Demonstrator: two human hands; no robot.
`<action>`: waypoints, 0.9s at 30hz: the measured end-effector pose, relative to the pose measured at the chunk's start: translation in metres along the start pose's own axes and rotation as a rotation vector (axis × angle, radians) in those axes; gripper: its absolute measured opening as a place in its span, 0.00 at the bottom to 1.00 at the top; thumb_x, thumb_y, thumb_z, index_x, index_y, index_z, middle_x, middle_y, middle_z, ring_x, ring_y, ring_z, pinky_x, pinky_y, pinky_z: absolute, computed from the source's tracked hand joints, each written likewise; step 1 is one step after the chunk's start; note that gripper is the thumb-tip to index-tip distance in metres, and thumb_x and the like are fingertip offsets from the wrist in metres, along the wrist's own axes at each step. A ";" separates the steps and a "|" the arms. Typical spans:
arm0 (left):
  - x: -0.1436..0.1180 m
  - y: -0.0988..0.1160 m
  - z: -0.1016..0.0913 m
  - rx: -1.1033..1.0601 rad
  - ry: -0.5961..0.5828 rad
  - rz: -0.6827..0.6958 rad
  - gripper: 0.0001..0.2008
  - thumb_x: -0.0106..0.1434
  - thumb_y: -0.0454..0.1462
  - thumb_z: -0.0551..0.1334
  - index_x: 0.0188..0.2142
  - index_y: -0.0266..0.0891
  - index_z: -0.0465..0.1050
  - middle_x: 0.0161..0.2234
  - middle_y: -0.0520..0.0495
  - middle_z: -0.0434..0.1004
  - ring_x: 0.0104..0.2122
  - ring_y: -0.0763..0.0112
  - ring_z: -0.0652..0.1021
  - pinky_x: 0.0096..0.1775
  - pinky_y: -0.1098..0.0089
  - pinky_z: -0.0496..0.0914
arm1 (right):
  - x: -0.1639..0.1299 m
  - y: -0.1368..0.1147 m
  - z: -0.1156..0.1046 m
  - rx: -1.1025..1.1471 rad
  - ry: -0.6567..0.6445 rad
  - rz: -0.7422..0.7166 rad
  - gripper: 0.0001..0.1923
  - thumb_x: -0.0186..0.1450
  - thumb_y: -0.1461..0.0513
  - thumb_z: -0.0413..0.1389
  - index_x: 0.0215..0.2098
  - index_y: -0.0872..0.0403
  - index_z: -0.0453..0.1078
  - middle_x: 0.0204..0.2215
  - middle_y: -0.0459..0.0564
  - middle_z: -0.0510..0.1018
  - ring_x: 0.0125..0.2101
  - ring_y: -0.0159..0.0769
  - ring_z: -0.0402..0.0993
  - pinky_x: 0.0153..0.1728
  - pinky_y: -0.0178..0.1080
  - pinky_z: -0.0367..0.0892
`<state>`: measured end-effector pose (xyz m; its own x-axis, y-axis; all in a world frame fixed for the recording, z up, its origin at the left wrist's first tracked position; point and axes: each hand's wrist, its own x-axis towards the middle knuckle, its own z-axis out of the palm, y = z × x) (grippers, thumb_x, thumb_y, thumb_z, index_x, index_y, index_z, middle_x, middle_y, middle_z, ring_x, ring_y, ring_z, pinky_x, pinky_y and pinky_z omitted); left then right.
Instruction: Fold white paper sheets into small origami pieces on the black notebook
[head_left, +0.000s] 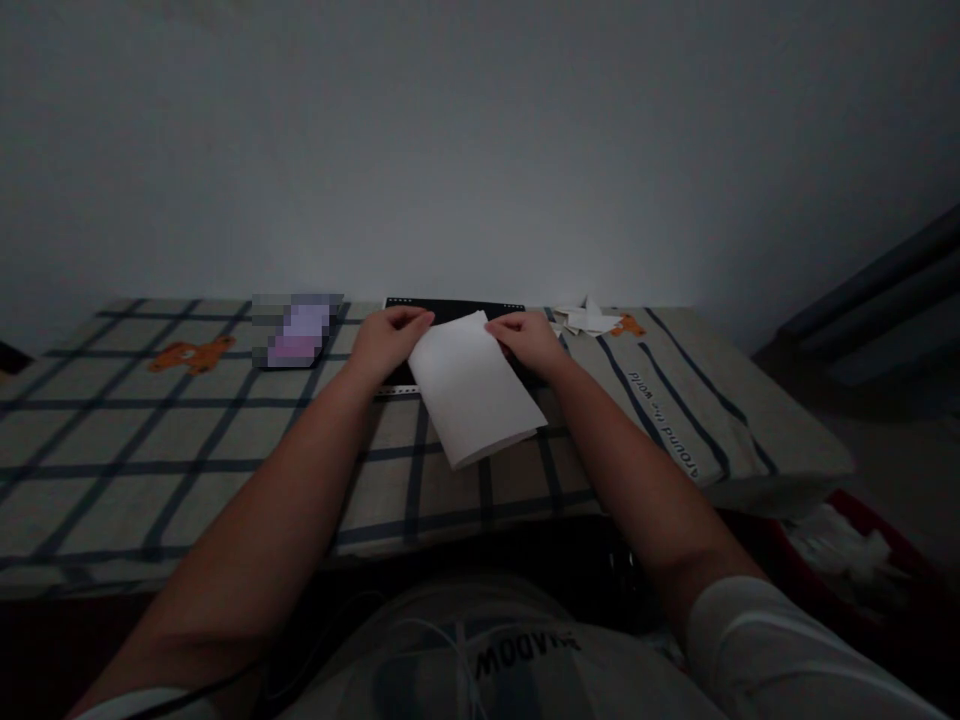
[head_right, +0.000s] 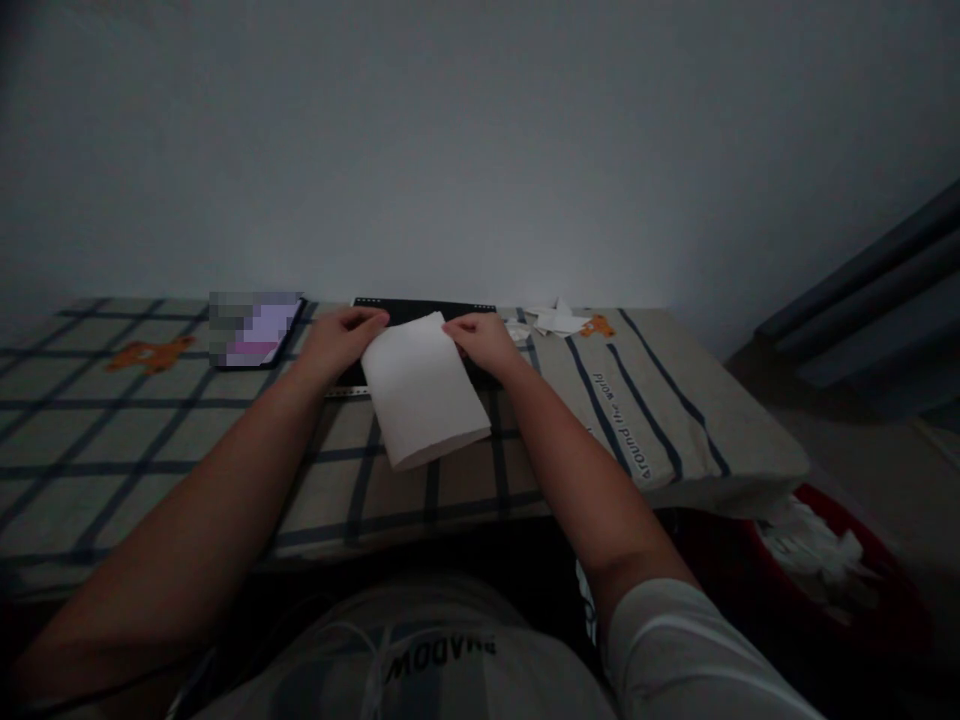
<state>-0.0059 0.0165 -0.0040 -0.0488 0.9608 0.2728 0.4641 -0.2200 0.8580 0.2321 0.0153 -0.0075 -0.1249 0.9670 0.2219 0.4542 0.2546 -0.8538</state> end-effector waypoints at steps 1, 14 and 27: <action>0.002 -0.001 0.000 -0.082 0.033 -0.053 0.15 0.59 0.46 0.69 0.40 0.39 0.83 0.40 0.43 0.84 0.43 0.59 0.81 0.46 0.65 0.74 | 0.001 0.001 -0.001 0.000 0.048 0.002 0.13 0.64 0.58 0.58 0.35 0.58 0.82 0.25 0.50 0.80 0.25 0.34 0.71 0.29 0.37 0.65; 0.006 0.002 0.000 -0.663 -0.131 -0.485 0.07 0.62 0.30 0.68 0.28 0.36 0.77 0.29 0.45 0.81 0.28 0.75 0.79 0.31 0.79 0.75 | 0.007 0.006 -0.004 0.062 0.218 0.043 0.13 0.65 0.58 0.58 0.37 0.57 0.83 0.27 0.51 0.82 0.26 0.34 0.72 0.31 0.38 0.68; 0.003 -0.004 0.004 -0.611 -0.051 -0.265 0.08 0.58 0.40 0.71 0.34 0.38 0.78 0.35 0.45 0.83 0.36 0.69 0.81 0.40 0.69 0.77 | 0.010 0.013 -0.004 0.041 0.231 0.069 0.11 0.64 0.58 0.59 0.36 0.55 0.83 0.30 0.52 0.84 0.31 0.38 0.76 0.35 0.40 0.69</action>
<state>-0.0043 0.0213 -0.0080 -0.0438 0.9990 0.0107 -0.1427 -0.0169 0.9896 0.2398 0.0287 -0.0143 0.1118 0.9590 0.2603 0.4177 0.1924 -0.8880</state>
